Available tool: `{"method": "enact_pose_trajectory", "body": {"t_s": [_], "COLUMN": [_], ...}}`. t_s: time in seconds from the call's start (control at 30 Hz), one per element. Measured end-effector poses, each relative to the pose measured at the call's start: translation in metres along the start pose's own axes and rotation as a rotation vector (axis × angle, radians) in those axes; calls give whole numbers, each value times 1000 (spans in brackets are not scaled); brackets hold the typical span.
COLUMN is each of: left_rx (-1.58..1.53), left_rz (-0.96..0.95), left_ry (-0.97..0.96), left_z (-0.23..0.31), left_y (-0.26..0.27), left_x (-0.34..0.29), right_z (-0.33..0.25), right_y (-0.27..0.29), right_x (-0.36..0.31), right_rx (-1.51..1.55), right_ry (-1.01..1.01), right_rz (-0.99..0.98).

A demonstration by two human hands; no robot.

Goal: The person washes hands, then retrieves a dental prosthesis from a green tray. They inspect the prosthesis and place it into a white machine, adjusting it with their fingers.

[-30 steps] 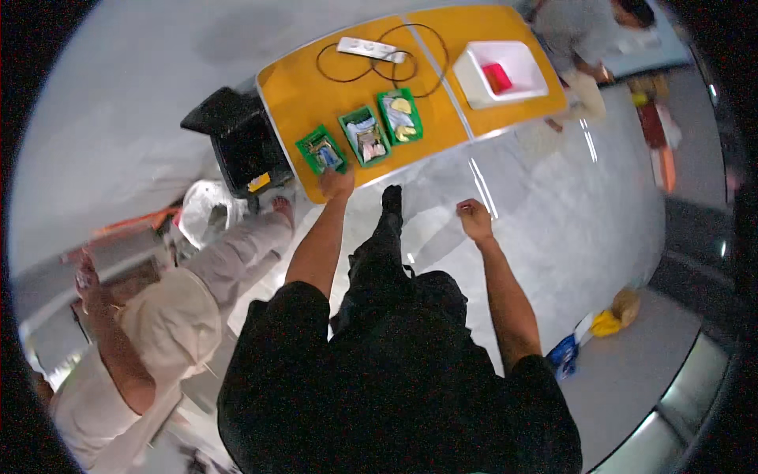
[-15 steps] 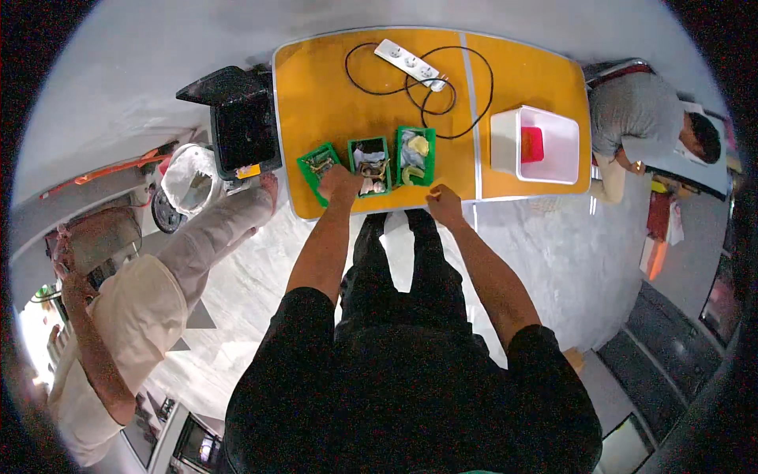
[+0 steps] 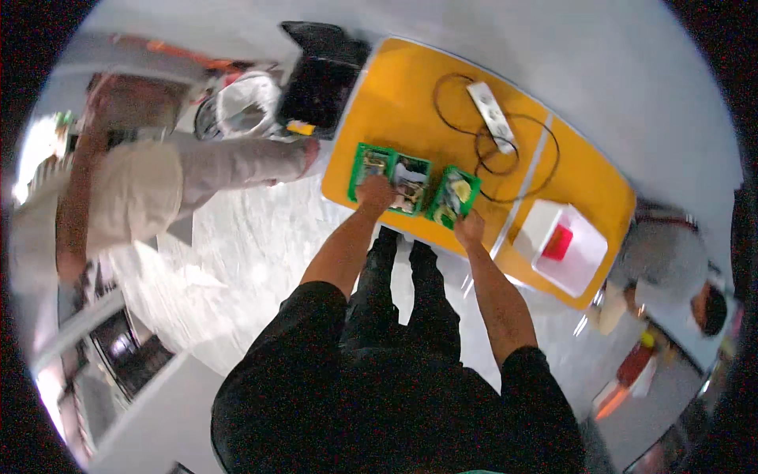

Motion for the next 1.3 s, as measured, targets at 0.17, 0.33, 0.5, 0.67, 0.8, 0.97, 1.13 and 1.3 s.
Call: {"method": "enact_pose_trajectory", "body": {"t_s": [0.17,0.33,0.5,0.67,0.8,0.97,1.13,1.3], "left_rx": [-186,-390,-544,-700,-796,-909,-954,-1028], "left_rz": [56,74,75,224,344,414,484,529], "left_ry": [12,97,146,289,501,820,1003,1137], "left_z": [-6,-53,-131,-267,-435,-503,-665,-785], "left_y": [-9,-21,-49,-76,-104,-118,-105,-105], "left_x": [-40,-106,-213,-348,-472,-535,-620,-621], "right_z": [45,36,10,-123,-274,-403,-578,-723], "right_y": [-6,35,28,-5,-100,-125,-180,-242], "right_x": [-7,-51,-99,-161,-236,-254,-356,-385], "right_rx": [25,40,-106,-208,-255,-239,-185,-176], "right_ry": [203,279,437,567,801,919,971,1060], "right_rz": [150,46,-39,-231,-338,-520,-593,-591]}}
Point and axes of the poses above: each hand's wrist, its own x-axis towards the middle knuckle, its own y-axis out of the back of the hand, z = x × y, the point moved 2 cm from there along x, towards the middle knuckle, and after that the axes turned 5 degrees about -x, right-handed, at the moved point
